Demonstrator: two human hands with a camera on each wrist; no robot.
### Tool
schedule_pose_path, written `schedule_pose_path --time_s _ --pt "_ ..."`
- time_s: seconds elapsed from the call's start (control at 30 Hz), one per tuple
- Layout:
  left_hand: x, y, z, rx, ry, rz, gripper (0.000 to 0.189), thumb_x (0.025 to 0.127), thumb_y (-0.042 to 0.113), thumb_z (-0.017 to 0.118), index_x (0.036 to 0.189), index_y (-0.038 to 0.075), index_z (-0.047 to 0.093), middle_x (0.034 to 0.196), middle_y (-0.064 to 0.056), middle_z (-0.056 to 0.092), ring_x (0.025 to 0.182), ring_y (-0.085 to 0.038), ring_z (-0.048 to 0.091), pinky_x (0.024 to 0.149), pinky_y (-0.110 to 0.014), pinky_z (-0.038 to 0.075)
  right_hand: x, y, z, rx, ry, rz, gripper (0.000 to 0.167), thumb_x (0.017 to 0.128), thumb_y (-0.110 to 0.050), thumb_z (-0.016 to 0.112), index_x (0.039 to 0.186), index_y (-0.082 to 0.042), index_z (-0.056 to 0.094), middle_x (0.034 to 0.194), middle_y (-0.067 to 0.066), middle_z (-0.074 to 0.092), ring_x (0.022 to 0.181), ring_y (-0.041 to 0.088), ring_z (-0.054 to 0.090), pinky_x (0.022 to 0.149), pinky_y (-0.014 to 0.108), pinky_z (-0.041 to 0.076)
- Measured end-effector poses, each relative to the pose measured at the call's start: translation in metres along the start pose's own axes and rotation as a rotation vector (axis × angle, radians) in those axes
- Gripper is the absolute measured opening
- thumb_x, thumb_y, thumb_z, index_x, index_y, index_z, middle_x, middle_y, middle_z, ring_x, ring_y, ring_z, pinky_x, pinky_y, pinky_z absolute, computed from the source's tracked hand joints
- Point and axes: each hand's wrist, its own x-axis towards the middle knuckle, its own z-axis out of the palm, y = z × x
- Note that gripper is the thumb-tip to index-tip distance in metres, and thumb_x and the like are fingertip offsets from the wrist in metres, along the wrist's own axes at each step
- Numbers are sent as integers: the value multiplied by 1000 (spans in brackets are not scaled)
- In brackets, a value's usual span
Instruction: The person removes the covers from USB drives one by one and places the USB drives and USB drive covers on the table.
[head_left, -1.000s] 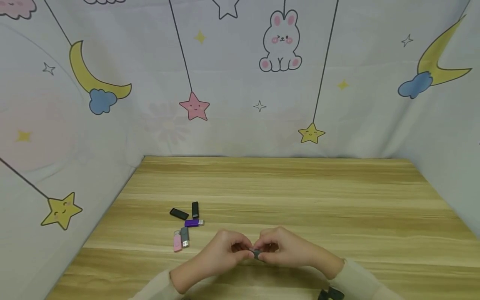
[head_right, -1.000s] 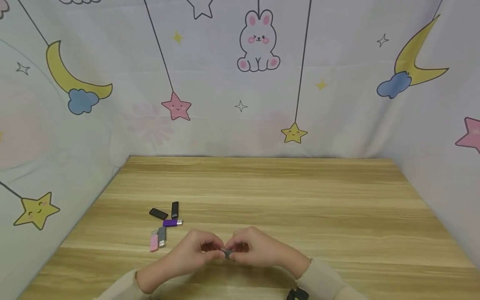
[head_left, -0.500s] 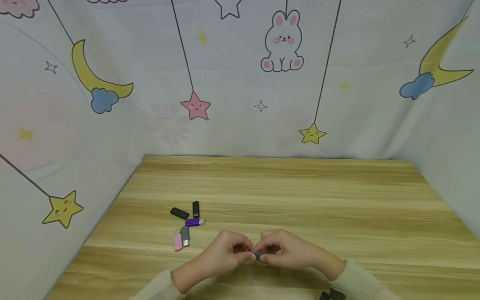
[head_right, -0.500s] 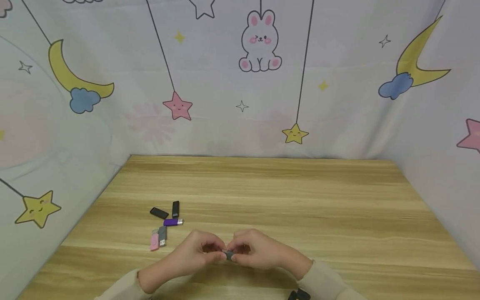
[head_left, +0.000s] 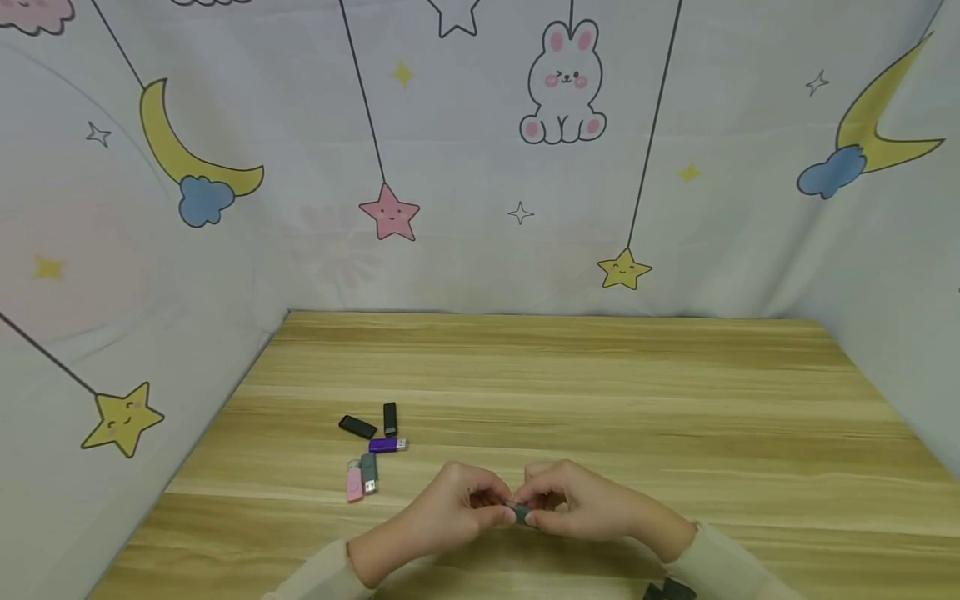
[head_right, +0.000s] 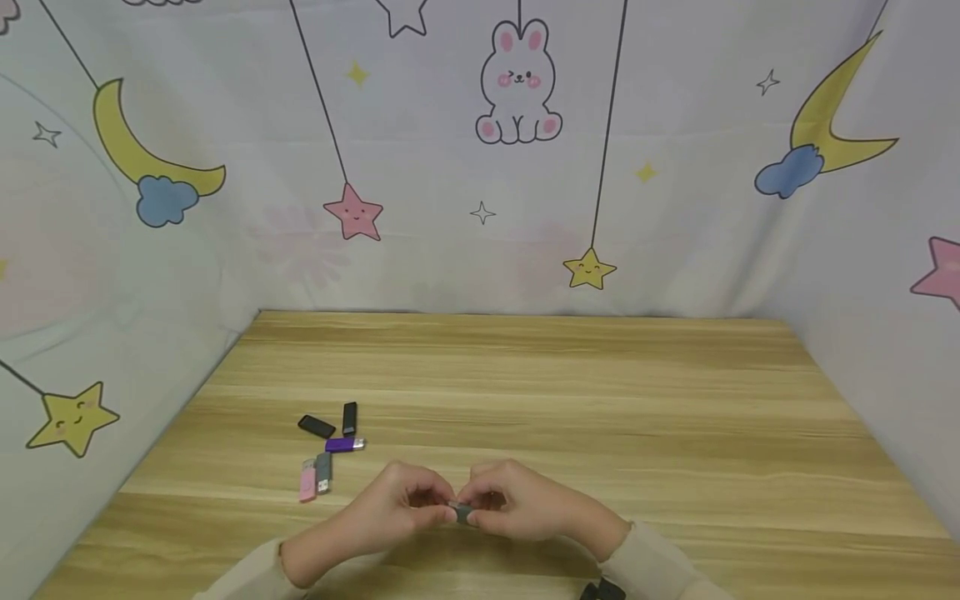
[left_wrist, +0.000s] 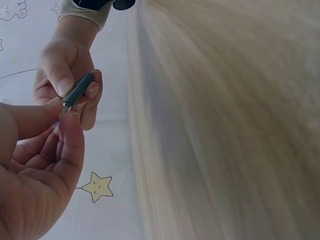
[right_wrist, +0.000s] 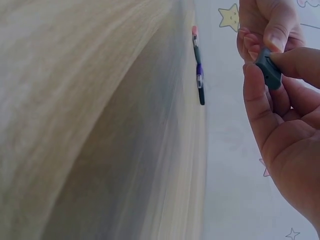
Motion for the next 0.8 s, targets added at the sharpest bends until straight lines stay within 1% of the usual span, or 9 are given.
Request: schedule_pose_path --time_s 0.23,0.53,0.7,0.8 --pt "0 1 1 -10 -11 -3 6 86 5 71 87 -1 72 77 -7 71 65 2 58 58 -19 52 -2 -1 -1 1 -4 -6 16 96 -6 58 107 -3 69 81 4 52 78 -5 49 68 24 55" --pt "2 4 2 -31 -14 -27 8 87 7 71 87 0 72 77 -7 70 64 1 56 58 -19 51 -5 2 -2 -10 -1 -43 19 95 -3 57 110 0 69 78 4 49 77 -5 46 67 24 55" --pt "2 4 -1 -35 -9 -63 7 87 7 71 88 0 72 78 -6 70 65 0 57 58 -18 51 -7 3 -2 -35 -7 -47 24 95 -3 57 117 2 66 79 3 47 77 -5 44 68 24 55" --pt "3 4 -2 -39 -6 -79 7 87 6 71 88 0 72 78 -7 70 64 0 57 58 -18 50 -9 3 -3 -41 -15 -43 27 96 -4 56 121 4 63 81 3 48 78 -5 44 71 25 55"
